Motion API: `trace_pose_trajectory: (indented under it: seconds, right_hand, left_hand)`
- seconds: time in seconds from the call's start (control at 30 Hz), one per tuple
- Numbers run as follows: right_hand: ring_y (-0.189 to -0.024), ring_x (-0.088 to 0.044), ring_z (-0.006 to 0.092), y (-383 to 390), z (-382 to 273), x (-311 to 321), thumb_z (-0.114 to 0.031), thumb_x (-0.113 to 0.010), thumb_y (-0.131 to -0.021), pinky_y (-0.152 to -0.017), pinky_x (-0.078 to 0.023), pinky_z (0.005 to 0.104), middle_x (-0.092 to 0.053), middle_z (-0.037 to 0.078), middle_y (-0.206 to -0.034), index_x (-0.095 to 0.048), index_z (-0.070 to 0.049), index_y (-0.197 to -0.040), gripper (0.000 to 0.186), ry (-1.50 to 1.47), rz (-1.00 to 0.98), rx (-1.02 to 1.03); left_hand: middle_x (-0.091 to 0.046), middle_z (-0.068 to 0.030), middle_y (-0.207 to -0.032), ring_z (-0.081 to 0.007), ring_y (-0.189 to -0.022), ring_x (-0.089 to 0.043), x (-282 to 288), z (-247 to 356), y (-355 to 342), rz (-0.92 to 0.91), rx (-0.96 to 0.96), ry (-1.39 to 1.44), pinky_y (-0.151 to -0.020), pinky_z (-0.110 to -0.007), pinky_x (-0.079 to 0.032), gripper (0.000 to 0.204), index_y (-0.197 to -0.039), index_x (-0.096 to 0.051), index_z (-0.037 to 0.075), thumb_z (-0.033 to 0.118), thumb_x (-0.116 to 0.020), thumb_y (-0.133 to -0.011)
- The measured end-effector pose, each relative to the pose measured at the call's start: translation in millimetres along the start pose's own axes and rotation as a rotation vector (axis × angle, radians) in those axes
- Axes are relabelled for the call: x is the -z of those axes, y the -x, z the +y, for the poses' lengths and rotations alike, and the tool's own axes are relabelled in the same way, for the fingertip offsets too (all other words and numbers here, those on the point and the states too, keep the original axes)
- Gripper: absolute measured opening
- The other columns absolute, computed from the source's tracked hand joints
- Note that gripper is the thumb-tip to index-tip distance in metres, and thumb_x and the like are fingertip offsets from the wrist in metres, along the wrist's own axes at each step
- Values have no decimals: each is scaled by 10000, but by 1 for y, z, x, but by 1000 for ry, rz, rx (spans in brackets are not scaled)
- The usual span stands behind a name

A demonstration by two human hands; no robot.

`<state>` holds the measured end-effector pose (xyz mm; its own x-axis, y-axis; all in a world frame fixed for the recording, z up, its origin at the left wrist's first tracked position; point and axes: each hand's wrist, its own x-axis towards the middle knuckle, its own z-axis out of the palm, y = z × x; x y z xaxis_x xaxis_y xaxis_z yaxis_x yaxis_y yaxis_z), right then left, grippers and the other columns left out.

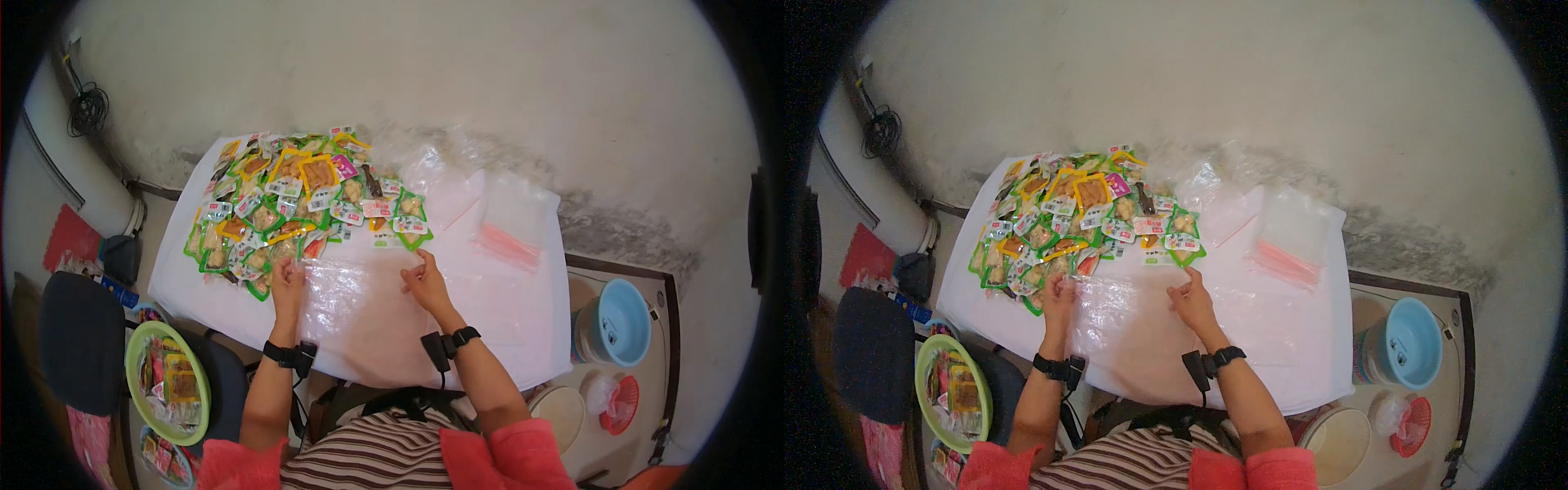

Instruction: The person smooths out plastic bags on a table and organizes small green and yellow product packets by hand.

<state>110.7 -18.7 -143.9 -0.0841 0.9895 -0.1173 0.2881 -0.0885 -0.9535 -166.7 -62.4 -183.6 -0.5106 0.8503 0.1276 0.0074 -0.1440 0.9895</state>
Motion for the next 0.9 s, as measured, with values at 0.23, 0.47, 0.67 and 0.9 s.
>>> trace_pose_trajectory:
  seconds: [0.23,0.47,0.67,0.9]
  right_hand:
    - [-635,-595,166,5,25,2,-98,-589,-820,-585,-479,290,-587,73,-753,-362,-41,-1289,525,252,38,201]
    - [-690,-609,241,34,13,14,-179,-611,-798,-654,-480,350,-608,95,-769,-367,-75,-1285,555,322,44,132]
    - [-673,-595,188,53,22,19,-134,-664,-756,-626,-483,300,-586,81,-752,-328,-49,-1319,660,337,-126,-9]
    - [-642,-541,113,64,12,35,-80,-663,-740,-509,-444,243,-561,42,-777,-319,-50,-1323,678,-29,-258,-120]
  left_hand:
    - [-553,-116,-934,-208,-771,-553,-7,31,72,-143,0,-565,-706,-299,-462,639,-1369,-311,64,-3,-567,-788]
    - [-553,-85,-969,-140,-726,-531,4,-1,53,38,-80,-366,-645,-241,-450,614,-1365,-324,77,-101,-456,-792]
    - [-536,-49,-987,-70,-696,-486,0,4,56,45,54,-82,-576,-172,-410,574,-1347,-336,67,-120,-421,-811]
    - [-535,-47,-986,-76,-724,-511,9,3,58,-25,37,-94,-574,-174,-409,526,-1333,-364,69,-87,-429,-835]
